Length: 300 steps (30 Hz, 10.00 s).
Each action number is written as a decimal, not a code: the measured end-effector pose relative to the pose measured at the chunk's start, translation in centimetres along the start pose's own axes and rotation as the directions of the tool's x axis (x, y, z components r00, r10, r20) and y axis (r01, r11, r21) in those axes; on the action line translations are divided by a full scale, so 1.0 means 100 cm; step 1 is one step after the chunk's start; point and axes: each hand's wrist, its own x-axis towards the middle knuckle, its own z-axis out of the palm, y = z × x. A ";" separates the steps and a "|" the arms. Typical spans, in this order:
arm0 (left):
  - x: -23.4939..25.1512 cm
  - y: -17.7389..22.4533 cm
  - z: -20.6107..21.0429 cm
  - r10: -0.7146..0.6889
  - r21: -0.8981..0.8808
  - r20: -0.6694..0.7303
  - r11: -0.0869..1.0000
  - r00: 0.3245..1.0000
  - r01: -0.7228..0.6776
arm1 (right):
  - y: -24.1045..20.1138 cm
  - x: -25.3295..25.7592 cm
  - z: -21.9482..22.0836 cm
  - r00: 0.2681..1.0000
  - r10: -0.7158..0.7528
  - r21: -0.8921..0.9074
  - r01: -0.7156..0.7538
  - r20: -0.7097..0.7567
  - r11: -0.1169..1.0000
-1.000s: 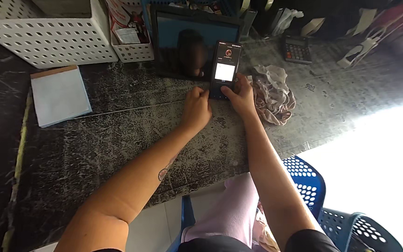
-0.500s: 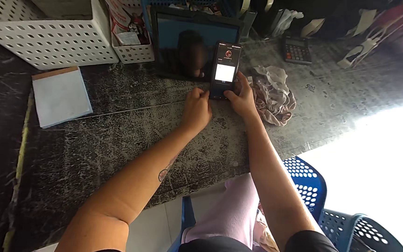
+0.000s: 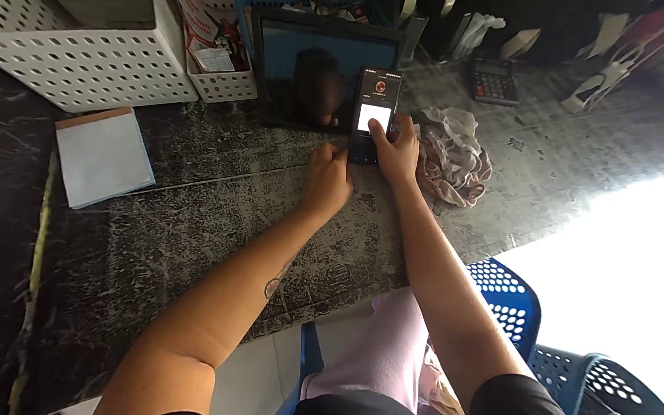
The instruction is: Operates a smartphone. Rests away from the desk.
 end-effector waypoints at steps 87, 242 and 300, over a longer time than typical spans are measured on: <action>-0.001 0.001 -0.002 0.006 0.000 0.015 1.000 1.000 -0.006 | 0.023 -0.003 -0.011 0.946 -0.152 0.135 0.118 0.287 0.984; -0.001 -0.001 0.001 0.026 -0.007 0.007 1.000 1.000 -0.026 | 0.030 0.000 -0.011 0.933 -0.213 0.272 0.133 0.291 0.953; -0.001 0.000 -0.001 0.023 -0.020 0.002 1.000 1.000 -0.023 | 0.027 -0.002 -0.016 0.936 -0.234 0.394 0.117 0.263 0.912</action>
